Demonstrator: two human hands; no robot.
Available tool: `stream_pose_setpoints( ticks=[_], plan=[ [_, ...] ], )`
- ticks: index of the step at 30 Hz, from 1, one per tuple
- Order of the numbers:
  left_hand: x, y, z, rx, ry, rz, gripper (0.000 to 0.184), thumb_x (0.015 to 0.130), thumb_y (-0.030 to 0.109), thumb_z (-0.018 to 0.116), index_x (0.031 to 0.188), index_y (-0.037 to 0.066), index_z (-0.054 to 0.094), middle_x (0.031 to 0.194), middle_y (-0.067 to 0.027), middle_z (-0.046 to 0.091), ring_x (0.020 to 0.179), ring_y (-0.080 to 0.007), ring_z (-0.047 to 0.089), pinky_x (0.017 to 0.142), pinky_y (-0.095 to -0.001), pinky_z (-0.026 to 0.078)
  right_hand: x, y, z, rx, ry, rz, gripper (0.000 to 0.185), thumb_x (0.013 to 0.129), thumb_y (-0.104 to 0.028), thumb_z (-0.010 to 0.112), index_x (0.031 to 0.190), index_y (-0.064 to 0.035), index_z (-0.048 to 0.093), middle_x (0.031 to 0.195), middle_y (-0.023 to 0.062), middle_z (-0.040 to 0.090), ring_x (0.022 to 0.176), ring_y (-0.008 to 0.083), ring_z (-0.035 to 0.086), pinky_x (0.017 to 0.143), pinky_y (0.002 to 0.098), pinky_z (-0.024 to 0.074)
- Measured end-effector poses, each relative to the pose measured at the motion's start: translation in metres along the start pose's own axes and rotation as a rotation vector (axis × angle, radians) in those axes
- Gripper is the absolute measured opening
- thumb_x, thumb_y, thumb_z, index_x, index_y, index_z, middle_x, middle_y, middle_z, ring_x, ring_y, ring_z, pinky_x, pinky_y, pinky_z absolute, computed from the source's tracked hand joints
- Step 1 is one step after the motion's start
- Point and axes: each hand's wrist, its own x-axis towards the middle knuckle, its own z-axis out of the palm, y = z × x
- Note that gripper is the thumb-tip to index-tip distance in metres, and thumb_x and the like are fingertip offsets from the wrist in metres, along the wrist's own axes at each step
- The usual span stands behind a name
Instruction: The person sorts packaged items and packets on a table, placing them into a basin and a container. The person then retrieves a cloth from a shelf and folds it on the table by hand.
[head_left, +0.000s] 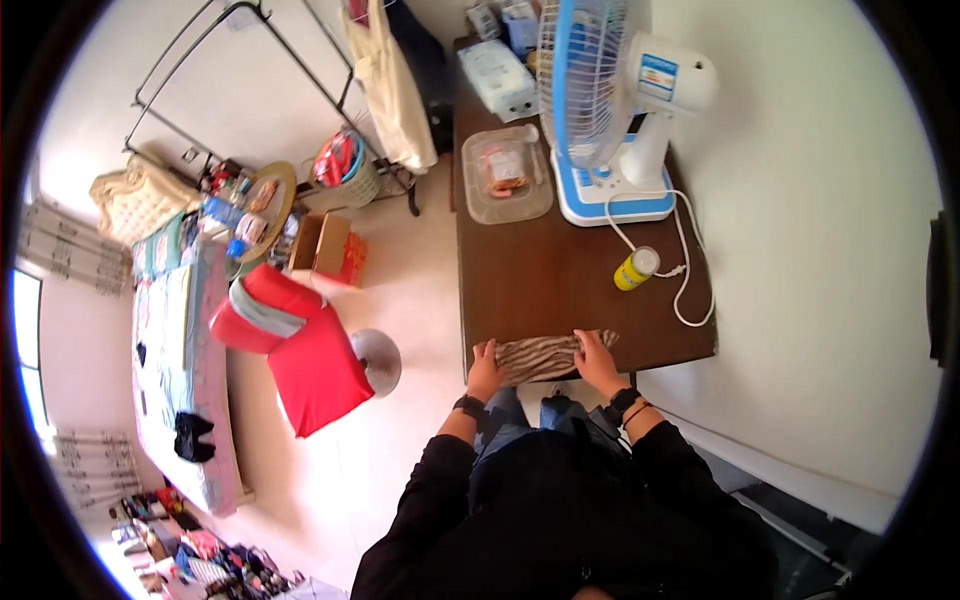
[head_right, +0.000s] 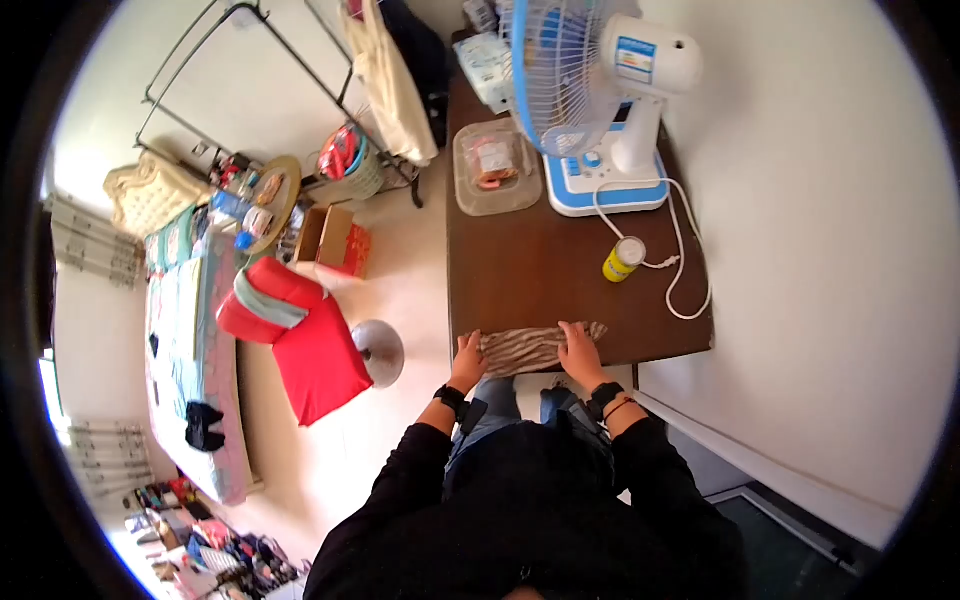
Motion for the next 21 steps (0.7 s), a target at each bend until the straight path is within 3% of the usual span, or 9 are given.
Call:
stream_pose_setpoints(
  ticks=[2,4,6,7,11,15,17,19,21],
  plan=[
    [0.007,0.008,-0.009,0.228,-0.139,-0.001,0.048,0.065,0.01,0.054,0.109,0.005,0.035,0.108,-0.0198,0.035,0.085,-0.0354,0.048,0.069,-0.0386,0.044,0.007,0.012,0.009,-0.078,0.121,0.019,0.044,0.074,-0.013,0.049,0.113,-0.0056,0.032,0.103,0.0155,0.037,0.081,0.0312,0.046,0.066,0.0371,0.0406],
    [0.021,0.0,-0.007,0.389,-0.257,-0.031,0.035,0.072,0.02,0.047,0.102,0.005,0.039,0.089,-0.0165,0.051,0.077,-0.0332,0.053,0.064,-0.0398,0.044,0.011,0.004,0.009,-0.216,0.1,0.117,0.039,0.073,-0.014,0.051,0.109,-0.0048,0.038,0.1,0.0166,0.037,0.078,0.0307,0.048,0.065,0.0385,0.0414],
    [0.032,0.007,-0.022,0.425,-0.373,0.014,0.022,0.073,0.02,0.042,0.083,0.003,0.052,0.082,-0.0164,0.055,0.078,-0.0322,0.054,0.066,-0.0402,0.043,0.019,-0.003,0.013,-0.275,0.103,0.207,0.035,0.073,-0.014,0.051,0.105,-0.0041,0.042,0.1,0.0167,0.038,0.077,0.0304,0.048,0.063,0.0388,0.0421],
    [0.04,-0.016,-0.014,0.386,-0.298,0.112,0.017,0.066,0.019,0.051,0.073,0.003,0.051,0.076,-0.0163,0.053,0.073,-0.0322,0.052,0.064,-0.0407,0.043,0.023,-0.003,0.017,-0.332,0.049,0.265,0.029,0.073,-0.014,0.052,0.099,-0.0029,0.045,0.1,0.0164,0.038,0.075,0.03,0.049,0.062,0.0388,0.0425],
    [0.063,-0.033,-0.043,0.087,-0.282,0.339,0.019,0.066,0.018,0.054,0.077,0.002,0.053,0.071,-0.013,0.051,0.074,-0.0287,0.052,0.063,-0.0369,0.043,0.026,-0.023,0.031,-0.234,0.294,0.306,0.018,0.075,-0.013,0.05,0.087,-0.0004,0.05,0.09,0.0165,0.047,0.066,0.0288,0.05,0.057,0.0389,0.0425],
    [0.081,-0.051,-0.071,-0.29,-0.485,0.205,0.022,0.064,0.019,0.061,0.075,0.003,0.051,0.066,-0.0126,0.054,0.061,-0.0245,0.053,0.057,-0.0323,0.043,0.029,-0.04,0.042,0.006,0.298,0.442,0.017,0.073,-0.015,0.052,0.084,-0.0021,0.049,0.074,0.0149,0.051,0.065,0.0292,0.051,0.055,0.0384,0.041],
    [0.097,-0.062,-0.076,-0.319,-0.616,0.132,0.024,0.064,0.021,0.062,0.077,0.004,0.053,0.067,-0.0126,0.054,0.063,-0.0246,0.054,0.058,-0.0324,0.043,0.035,-0.049,0.043,-0.1,0.278,0.482,0.016,0.071,-0.015,0.054,0.08,-0.0032,0.05,0.073,0.0137,0.052,0.064,0.0289,0.051,0.055,0.0386,0.0408],
    [0.109,-0.084,-0.074,-0.194,-0.689,0.307,0.025,0.066,0.016,0.062,0.084,0.002,0.052,0.062,-0.0066,0.055,0.059,-0.0127,0.055,0.05,-0.0251,0.043,0.033,-0.057,0.043,-0.192,0.229,0.535,0.014,0.069,-0.016,0.055,0.077,-0.0043,0.052,0.072,0.0125,0.052,0.063,0.0287,0.051,0.055,0.0387,0.0407],
    [0.126,-0.08,-0.085,-0.058,-0.753,0.404,0.024,0.062,0.015,0.063,0.081,0.001,0.056,0.062,-0.0088,0.057,0.06,-0.0139,0.056,0.051,-0.0267,0.043,0.041,-0.06,0.042,-0.203,0.299,0.553,0.013,0.063,-0.017,0.058,0.07,-0.0064,0.054,0.073,0.0111,0.052,0.066,0.0277,0.05,0.056,0.0369,0.0408]
  ],
)
